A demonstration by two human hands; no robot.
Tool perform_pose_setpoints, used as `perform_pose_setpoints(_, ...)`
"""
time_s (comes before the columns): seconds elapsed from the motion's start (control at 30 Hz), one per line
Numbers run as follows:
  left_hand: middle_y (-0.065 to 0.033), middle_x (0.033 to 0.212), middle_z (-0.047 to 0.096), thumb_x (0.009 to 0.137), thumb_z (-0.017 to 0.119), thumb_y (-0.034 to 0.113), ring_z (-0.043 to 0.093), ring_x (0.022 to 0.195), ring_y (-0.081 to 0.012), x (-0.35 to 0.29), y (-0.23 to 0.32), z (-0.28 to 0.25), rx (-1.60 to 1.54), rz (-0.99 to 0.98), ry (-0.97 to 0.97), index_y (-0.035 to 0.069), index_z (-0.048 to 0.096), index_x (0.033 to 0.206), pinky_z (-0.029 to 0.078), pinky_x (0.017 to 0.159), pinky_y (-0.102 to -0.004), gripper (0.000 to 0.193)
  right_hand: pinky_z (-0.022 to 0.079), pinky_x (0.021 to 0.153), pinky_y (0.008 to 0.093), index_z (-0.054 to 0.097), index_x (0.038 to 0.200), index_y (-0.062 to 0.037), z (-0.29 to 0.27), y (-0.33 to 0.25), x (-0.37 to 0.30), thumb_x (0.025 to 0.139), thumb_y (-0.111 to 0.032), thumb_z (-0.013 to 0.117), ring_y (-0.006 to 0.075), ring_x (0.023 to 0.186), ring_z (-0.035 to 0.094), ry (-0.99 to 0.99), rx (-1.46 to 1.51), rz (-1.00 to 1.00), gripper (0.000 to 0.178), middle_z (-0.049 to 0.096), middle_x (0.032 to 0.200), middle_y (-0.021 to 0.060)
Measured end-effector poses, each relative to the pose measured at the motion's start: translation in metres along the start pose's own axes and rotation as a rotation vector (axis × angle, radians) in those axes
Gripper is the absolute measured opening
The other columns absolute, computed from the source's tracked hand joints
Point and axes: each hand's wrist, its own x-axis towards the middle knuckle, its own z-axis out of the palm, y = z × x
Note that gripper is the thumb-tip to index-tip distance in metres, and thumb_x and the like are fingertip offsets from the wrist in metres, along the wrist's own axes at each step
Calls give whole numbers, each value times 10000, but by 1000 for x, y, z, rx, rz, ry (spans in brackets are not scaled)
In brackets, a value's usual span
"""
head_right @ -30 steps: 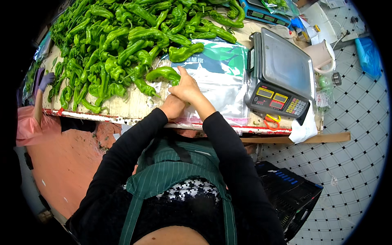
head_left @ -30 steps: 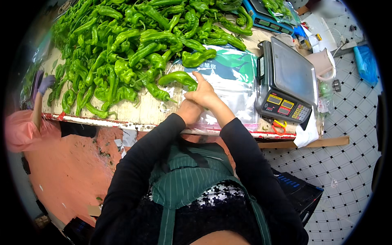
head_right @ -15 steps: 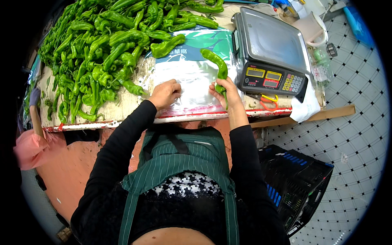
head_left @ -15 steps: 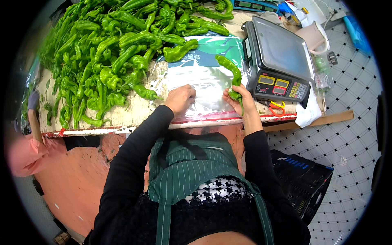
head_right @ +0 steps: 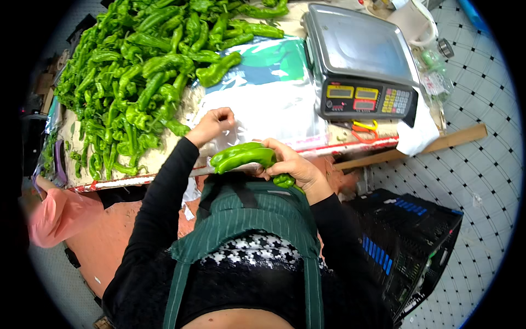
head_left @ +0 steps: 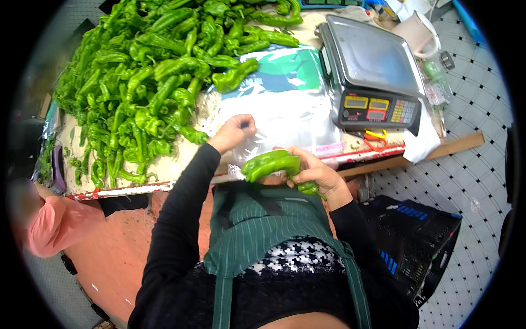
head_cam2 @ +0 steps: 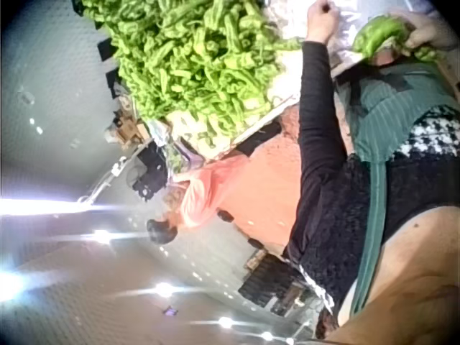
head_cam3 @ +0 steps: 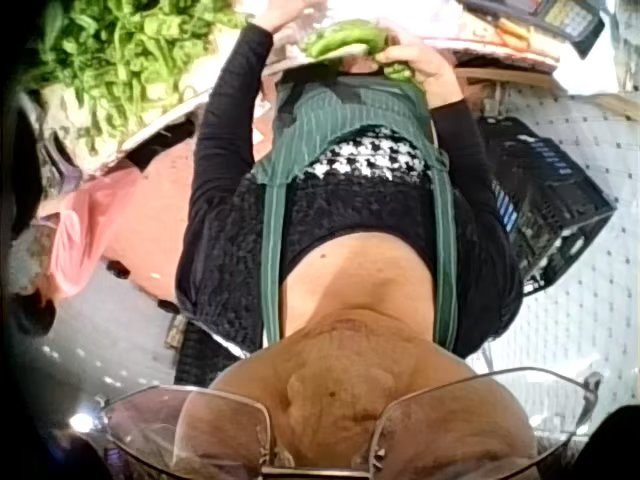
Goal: The person sorts green peppers from a large pile on a table, selects individual peppers, and places them into clear plastic bags. The person then weighs the bags on a digital scale and sets them aside.
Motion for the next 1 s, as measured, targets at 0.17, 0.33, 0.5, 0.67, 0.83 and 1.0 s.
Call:
perform_pose_setpoints(0.17, -138, 1062, 589, 764, 721, 213, 570, 994, -318, -40, 51, 39, 822, 507, 366, 64, 557, 1092, 444, 844, -406, 396, 520, 727, 290, 372, 1422, -5, -7, -10, 27, 701, -23, 614, 184, 826, 634, -36, 87, -169, 761, 631, 1017, 155)
perform_pose_setpoints(0.33, -115, 955, 585, 802, 632, 129, 594, 910, -297, -44, 55, 60, 983, 654, 384, 67, 562, 1127, 473, 779, -387, 338, 510, 732, 294, 403, 1367, 0, 3, -16, 31, 717, -69, 655, 193, 810, 619, 10, 78, -145, 701, 631, 982, 152)
perform_pose_setpoints(0.5, -64, 808, 538, 786, 570, 80, 586, 783, -252, -48, 73, 39, 1035, 604, 492, 84, 543, 968, 485, 671, -367, 185, 507, 711, 300, 433, 1293, 20, -15, -12, 6, 743, -108, 718, 190, 778, 610, -13, -1, -105, 633, 627, 965, 144)
perform_pose_setpoints(0.67, -76, 796, 568, 744, 553, -9, 598, 780, -253, -50, 77, 36, 998, 654, 550, 56, 551, 980, 498, 645, -346, 245, 521, 644, 294, 448, 1293, -2, -17, -2, -23, 796, -31, 686, 166, 738, 610, 283, 17, -111, 552, 620, 957, 96)
perform_pose_setpoints(0.83, -109, 1034, 558, 762, 574, 65, 588, 903, -251, -62, 85, 45, 1052, 699, 376, 60, 545, 1001, 513, 678, -322, 241, 516, 568, 283, 480, 1252, -64, -17, 22, -12, 868, -1, 632, 150, 700, 602, 686, 63, -250, 417, 605, 945, 65)
perform_pose_setpoints(1.0, -175, 1261, 499, 785, 581, 129, 538, 1068, -298, -76, 84, 53, 1093, 745, 149, 74, 575, 1022, 465, 800, -360, 244, 517, 569, 300, 447, 1338, -109, 13, 21, -2, 911, -49, 586, 171, 713, 590, 649, 261, -280, 453, 591, 976, 109)
